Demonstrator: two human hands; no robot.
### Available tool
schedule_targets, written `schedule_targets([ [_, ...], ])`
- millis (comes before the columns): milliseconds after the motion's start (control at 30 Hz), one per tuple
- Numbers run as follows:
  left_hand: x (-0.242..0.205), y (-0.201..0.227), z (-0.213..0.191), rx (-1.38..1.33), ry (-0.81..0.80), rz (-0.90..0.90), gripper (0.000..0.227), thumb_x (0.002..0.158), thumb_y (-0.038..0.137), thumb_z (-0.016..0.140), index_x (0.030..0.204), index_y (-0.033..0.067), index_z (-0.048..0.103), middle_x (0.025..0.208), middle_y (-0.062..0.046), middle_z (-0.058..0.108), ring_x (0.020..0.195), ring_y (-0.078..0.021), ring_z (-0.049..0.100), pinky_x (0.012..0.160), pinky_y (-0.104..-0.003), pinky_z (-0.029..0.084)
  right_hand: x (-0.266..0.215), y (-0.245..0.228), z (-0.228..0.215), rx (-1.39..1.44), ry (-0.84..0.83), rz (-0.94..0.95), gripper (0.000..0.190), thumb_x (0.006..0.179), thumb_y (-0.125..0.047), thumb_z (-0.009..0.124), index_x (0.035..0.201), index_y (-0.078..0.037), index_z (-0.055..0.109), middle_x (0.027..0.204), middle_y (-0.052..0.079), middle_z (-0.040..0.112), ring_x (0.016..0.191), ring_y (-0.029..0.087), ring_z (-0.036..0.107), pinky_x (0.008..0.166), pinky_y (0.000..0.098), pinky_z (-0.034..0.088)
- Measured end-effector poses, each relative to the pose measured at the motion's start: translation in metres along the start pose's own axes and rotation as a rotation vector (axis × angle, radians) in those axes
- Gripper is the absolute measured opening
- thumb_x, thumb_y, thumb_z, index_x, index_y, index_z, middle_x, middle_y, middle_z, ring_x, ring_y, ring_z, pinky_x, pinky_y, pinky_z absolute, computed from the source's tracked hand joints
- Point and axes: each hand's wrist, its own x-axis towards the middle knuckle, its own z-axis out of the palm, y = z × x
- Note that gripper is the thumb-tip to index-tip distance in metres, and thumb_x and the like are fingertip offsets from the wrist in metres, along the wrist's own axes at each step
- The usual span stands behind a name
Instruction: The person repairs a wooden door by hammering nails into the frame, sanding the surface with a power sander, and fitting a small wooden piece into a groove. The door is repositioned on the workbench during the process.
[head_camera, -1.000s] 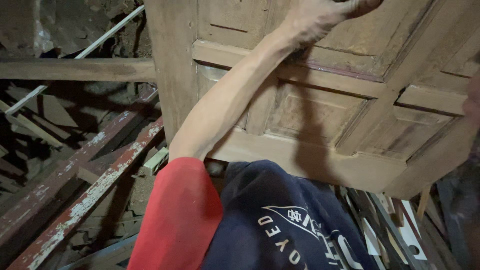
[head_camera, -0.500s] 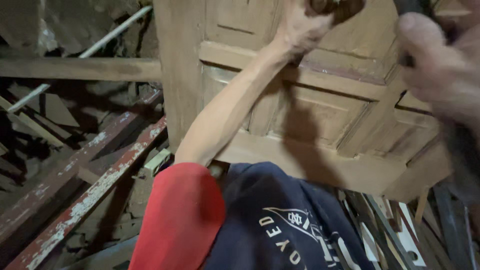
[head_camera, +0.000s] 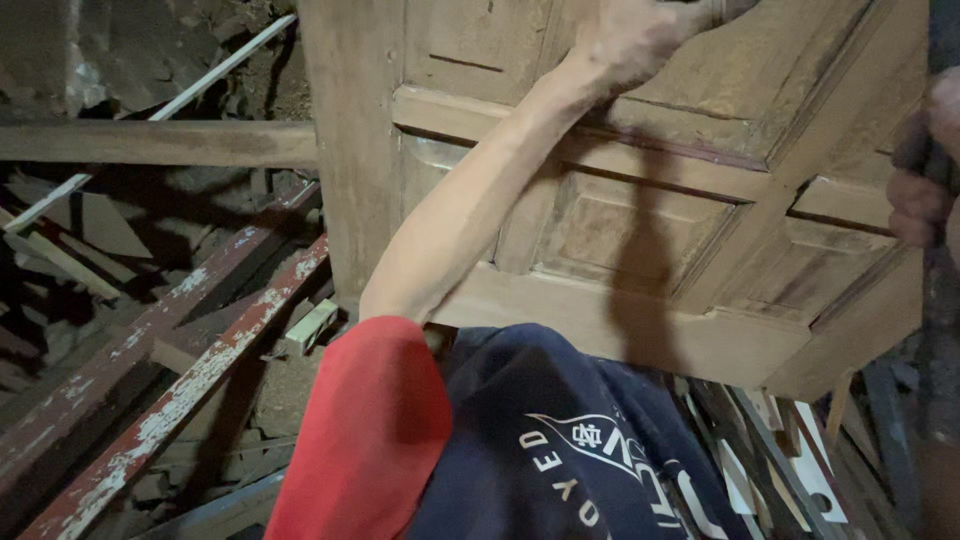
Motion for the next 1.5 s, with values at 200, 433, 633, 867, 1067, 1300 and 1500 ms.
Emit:
schedule_targets([
  [200, -0.009, 0.004, -0.002, -0.032, 0.08, 0.046, 0.073, 0.084, 0.078, 0.06, 0.092, 0.0082, 0.081, 0.074, -0.001, 0.08, 0.065, -0.0085, 0.078, 0.053, -0.024, 0.062, 0.002, -0.006, -0.001, -0.013, 0.001, -0.004, 0.026, 0.117, -0.023, 0.056, 0.116, 0.002, 0.058, 0.085, 0.009, 0.064, 0.063, 0.016, 0.058, 0.054, 0.0306, 0.046],
  [433, -0.004, -0.013, 0.0, 0.072, 0.0, 0.13, 0.045, 0.098, 0.053, 0.051, 0.113, 0.0181, 0.076, 0.08, 0.003, 0.072, 0.066, -0.0079, 0.069, 0.055, -0.027, 0.056, 0.016, -0.028, 0.005, -0.04, -0.005, -0.027, 0.027, 0.117, -0.024, 0.056, 0.114, 0.003, 0.058, 0.084, 0.01, 0.064, 0.062, 0.016, 0.058, 0.053, 0.0309, 0.046],
  [633, -0.012, -0.036, 0.002, -0.226, 0.252, 0.473, 0.032, 0.103, 0.035, 0.077, 0.109, 0.0053, 0.068, 0.093, -0.003, 0.073, 0.081, -0.0128, 0.07, 0.067, -0.03, 0.061, 0.028, -0.063, 0.007, -0.066, 0.018, -0.06, 0.028, 0.117, -0.025, 0.057, 0.112, 0.003, 0.059, 0.082, 0.01, 0.064, 0.061, 0.017, 0.058, 0.052, 0.0312, 0.046],
  [867, -0.024, -0.023, 0.0, -0.336, 0.275, 0.072, 0.029, 0.083, 0.028, 0.075, 0.097, 0.0046, 0.067, 0.082, -0.004, 0.069, 0.07, -0.0155, 0.068, 0.059, -0.034, 0.057, 0.014, -0.117, 0.004, -0.001, 0.103, -0.047, 0.029, 0.117, -0.025, 0.057, 0.11, 0.003, 0.06, 0.081, 0.011, 0.065, 0.059, 0.017, 0.059, 0.05, 0.0316, 0.046],
  [1067, -0.048, 0.0, -0.041, -0.122, 0.569, -0.016, 0.051, 0.071, 0.035, 0.087, 0.105, 0.0048, 0.064, 0.09, -0.01, 0.07, 0.08, -0.0252, 0.069, 0.068, -0.039, 0.057, -0.016, -0.102, 0.018, 0.302, 0.227, 0.0, 0.04, 0.108, -0.013, 0.059, 0.141, 0.006, 0.047, 0.085, 0.006, 0.063, 0.057, 0.012, 0.058, 0.046, 0.0306, 0.045],
  [1300, -0.127, 0.01, -0.056, 0.576, 0.196, 0.077, 0.06, 0.061, 0.021, 0.087, 0.115, 0.0084, 0.064, 0.106, -0.019, 0.069, 0.095, -0.0403, 0.069, 0.077, -0.047, 0.056, -0.07, -0.011, 0.116, 0.457, 0.108, 0.237, 0.048, 0.102, -0.014, 0.067, 0.145, 0.001, 0.053, 0.085, 0.006, 0.066, 0.065, 0.011, 0.061, 0.052, 0.0287, 0.048],
  [1500, -0.144, 0.002, -0.042, 0.362, 0.396, 0.033, 0.043, 0.078, 0.02, 0.084, 0.118, 0.0168, 0.066, 0.105, -0.016, 0.074, 0.098, -0.0379, 0.071, 0.079, -0.047, 0.058, -0.107, 0.032, 0.195, 0.74, 0.21, 0.184, 0.045, 0.103, -0.012, 0.068, 0.142, 0.002, 0.052, 0.094, 0.003, 0.065, 0.073, 0.007, 0.058, 0.06, 0.0235, 0.048],
])
